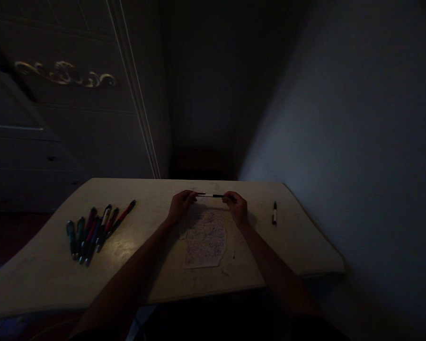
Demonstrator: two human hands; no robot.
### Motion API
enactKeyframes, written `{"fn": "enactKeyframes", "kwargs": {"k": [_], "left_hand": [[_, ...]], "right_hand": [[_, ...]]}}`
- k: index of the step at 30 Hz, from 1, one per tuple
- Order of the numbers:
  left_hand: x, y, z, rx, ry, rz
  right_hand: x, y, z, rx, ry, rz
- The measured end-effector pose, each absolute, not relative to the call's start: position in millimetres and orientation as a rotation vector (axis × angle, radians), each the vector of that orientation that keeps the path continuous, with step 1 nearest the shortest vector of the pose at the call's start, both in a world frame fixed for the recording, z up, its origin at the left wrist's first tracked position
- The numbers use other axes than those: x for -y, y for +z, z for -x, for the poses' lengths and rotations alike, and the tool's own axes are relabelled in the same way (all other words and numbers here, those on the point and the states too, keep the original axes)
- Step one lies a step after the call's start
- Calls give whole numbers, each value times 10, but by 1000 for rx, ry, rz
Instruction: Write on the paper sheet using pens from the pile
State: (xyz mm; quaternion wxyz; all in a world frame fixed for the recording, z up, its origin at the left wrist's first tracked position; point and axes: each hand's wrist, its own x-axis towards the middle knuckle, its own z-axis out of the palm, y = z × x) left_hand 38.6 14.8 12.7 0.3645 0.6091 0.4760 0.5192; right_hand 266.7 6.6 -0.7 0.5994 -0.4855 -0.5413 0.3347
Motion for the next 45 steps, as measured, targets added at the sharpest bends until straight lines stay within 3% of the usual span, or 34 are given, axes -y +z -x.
{"fn": "enactKeyframes", "kwargs": {"k": [8,17,29,45], "left_hand": [[-148,89,-408,-1061,1411,-1632],[-159,72,-410,-1214,1278,-1693],[-169,66,-413,-1115,1442,-1583],[-123,12,-436,-1112,1531,-1924]], "right_hand": [[-66,22,-2658,1245,769,1123],[-75,6,-2661,1240,757,1124],[-50,-39,-2688,1399,607,1185],[-69,-70,-2736,1510,509,1191]]}}
